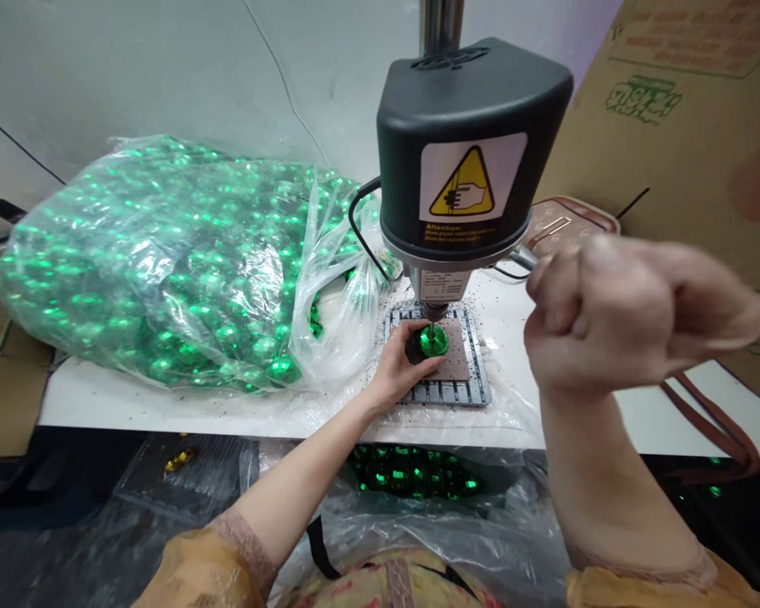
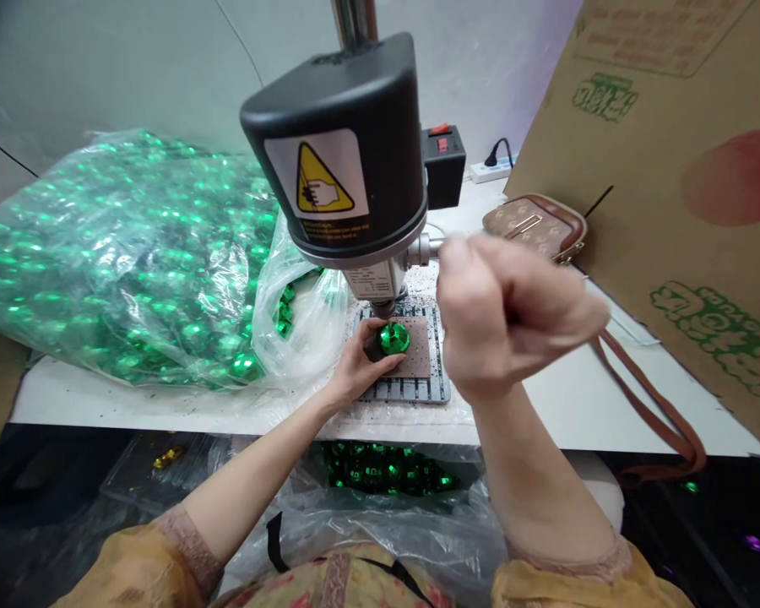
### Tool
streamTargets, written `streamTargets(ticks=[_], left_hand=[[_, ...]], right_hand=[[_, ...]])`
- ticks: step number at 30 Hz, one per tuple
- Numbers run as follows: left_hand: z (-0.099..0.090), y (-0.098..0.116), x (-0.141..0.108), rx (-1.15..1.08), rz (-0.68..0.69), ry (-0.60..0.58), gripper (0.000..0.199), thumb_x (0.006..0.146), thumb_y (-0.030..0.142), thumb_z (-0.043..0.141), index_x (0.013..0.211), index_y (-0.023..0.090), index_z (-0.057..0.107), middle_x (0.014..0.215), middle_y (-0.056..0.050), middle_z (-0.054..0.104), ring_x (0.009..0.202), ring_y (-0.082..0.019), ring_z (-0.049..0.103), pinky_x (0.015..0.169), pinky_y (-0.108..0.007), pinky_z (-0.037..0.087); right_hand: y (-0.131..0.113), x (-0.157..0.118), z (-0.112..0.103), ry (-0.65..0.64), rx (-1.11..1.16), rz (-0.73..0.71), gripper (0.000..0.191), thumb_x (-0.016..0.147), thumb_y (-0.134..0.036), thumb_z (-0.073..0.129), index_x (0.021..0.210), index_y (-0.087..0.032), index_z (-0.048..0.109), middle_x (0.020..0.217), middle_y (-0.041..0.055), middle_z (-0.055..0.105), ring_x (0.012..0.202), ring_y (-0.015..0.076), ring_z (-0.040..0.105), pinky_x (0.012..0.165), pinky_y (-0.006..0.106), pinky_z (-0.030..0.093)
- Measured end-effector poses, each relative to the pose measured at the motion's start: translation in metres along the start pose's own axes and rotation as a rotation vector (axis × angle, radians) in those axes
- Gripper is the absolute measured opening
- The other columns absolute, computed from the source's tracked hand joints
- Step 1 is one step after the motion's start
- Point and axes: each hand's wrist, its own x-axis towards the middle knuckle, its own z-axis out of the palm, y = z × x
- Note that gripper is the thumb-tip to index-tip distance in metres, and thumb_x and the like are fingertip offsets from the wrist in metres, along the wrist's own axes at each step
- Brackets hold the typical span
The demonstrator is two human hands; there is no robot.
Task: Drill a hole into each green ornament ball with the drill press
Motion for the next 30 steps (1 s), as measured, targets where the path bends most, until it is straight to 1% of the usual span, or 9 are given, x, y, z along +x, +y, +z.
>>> streamTargets(ticks=[3, 6, 9, 12, 15, 21, 24, 27, 30], left_hand=[[0.0, 0.0, 0.0, -0.007, -0.004, 0.0, 0.056, 0.084, 0.041, 0.088, 0.13, 0.024, 0.06, 0.127, -0.009, 0.068, 0.12, -0.029, 0.067, 0.108, -0.048, 0.054], [0.0, 0.0, 0.0, -0.016, -0.002, 0.002, 0.055, 0.083, 0.039, 0.088, 0.13, 0.024, 0.061, 0.126, -0.009, 0.068, 0.119, -0.029, 0.067, 0.108, -0.048, 0.054], [0.001, 0.0, 0.001, -0.019, -0.011, 0.008, 0.055, 0.083, 0.038, 0.088, 0.129, 0.023, 0.062, 0.124, -0.009, 0.069, 0.117, -0.028, 0.068, 0.107, -0.047, 0.055], [0.001, 0.001, 0.001, -0.016, -0.022, 0.009, 0.056, 0.082, 0.038, 0.088, 0.129, 0.023, 0.062, 0.123, -0.009, 0.069, 0.116, -0.028, 0.068, 0.106, -0.048, 0.055], [0.001, 0.001, 0.001, -0.01, -0.006, 0.005, 0.055, 0.082, 0.035, 0.088, 0.129, 0.024, 0.062, 0.123, -0.008, 0.07, 0.117, -0.028, 0.067, 0.107, -0.048, 0.054], [0.001, -0.001, 0.001, -0.004, 0.013, 0.012, 0.054, 0.082, 0.036, 0.088, 0.128, 0.024, 0.062, 0.121, -0.008, 0.069, 0.115, -0.028, 0.067, 0.104, -0.046, 0.054], [0.0, -0.002, 0.001, -0.002, 0.007, 0.007, 0.055, 0.082, 0.039, 0.088, 0.128, 0.024, 0.061, 0.121, -0.008, 0.069, 0.114, -0.028, 0.067, 0.103, -0.045, 0.054], [0.0, -0.002, 0.002, 0.001, 0.013, -0.002, 0.055, 0.083, 0.039, 0.088, 0.128, 0.024, 0.061, 0.12, -0.008, 0.069, 0.115, -0.028, 0.067, 0.103, -0.045, 0.054], [-0.001, -0.002, 0.002, 0.004, 0.014, -0.008, 0.055, 0.083, 0.039, 0.088, 0.128, 0.024, 0.06, 0.12, -0.007, 0.069, 0.116, -0.028, 0.067, 0.104, -0.045, 0.053]], right_hand=[[-0.006, 0.024, 0.011, 0.147, 0.078, -0.116, 0.045, 0.086, -0.013, 0.065, 0.054, -0.024, 0.035, 0.046, -0.0058, 0.03, 0.04, 0.0099, 0.027, 0.045, 0.035, 0.02], [-0.004, 0.042, 0.017, 0.053, 0.057, -0.043, 0.045, 0.087, -0.016, 0.065, 0.054, -0.027, 0.036, 0.045, -0.0045, 0.033, 0.04, 0.0131, 0.03, 0.044, 0.038, 0.023], [-0.002, 0.048, 0.018, 0.051, 0.093, -0.01, 0.048, 0.085, -0.017, 0.066, 0.052, -0.029, 0.033, 0.042, -0.0048, 0.032, 0.037, 0.0144, 0.028, 0.041, 0.041, 0.02], [-0.001, 0.041, 0.017, 0.081, 0.108, -0.041, 0.047, 0.085, -0.019, 0.067, 0.052, -0.028, 0.035, 0.042, -0.0054, 0.035, 0.036, 0.0126, 0.028, 0.04, 0.039, 0.02], [-0.001, 0.025, 0.014, 0.13, 0.142, -0.117, 0.049, 0.087, -0.018, 0.065, 0.051, -0.024, 0.033, 0.042, -0.006, 0.031, 0.038, 0.0092, 0.025, 0.041, 0.036, 0.022], [0.006, -0.008, 0.001, 0.09, 0.12, -0.137, 0.05, 0.092, -0.024, 0.065, 0.057, -0.018, 0.028, 0.051, -0.0047, 0.035, 0.046, 0.0057, 0.034, 0.048, 0.029, 0.026], [0.017, -0.011, -0.002, 0.085, 0.175, -0.281, 0.049, 0.091, -0.017, 0.063, 0.063, -0.016, 0.023, 0.054, -0.0057, 0.028, 0.046, 0.0027, 0.027, 0.048, 0.025, 0.025], [0.026, -0.01, -0.005, 0.024, 0.194, -0.424, 0.047, 0.091, -0.01, 0.059, 0.066, -0.018, 0.02, 0.053, -0.0063, 0.022, 0.044, 0.0026, 0.022, 0.046, 0.023, 0.026], [0.03, -0.012, -0.011, -0.021, 0.139, -0.46, 0.044, 0.09, -0.009, 0.058, 0.067, -0.019, 0.021, 0.054, -0.0067, 0.026, 0.043, 0.0038, 0.024, 0.045, 0.025, 0.029]])
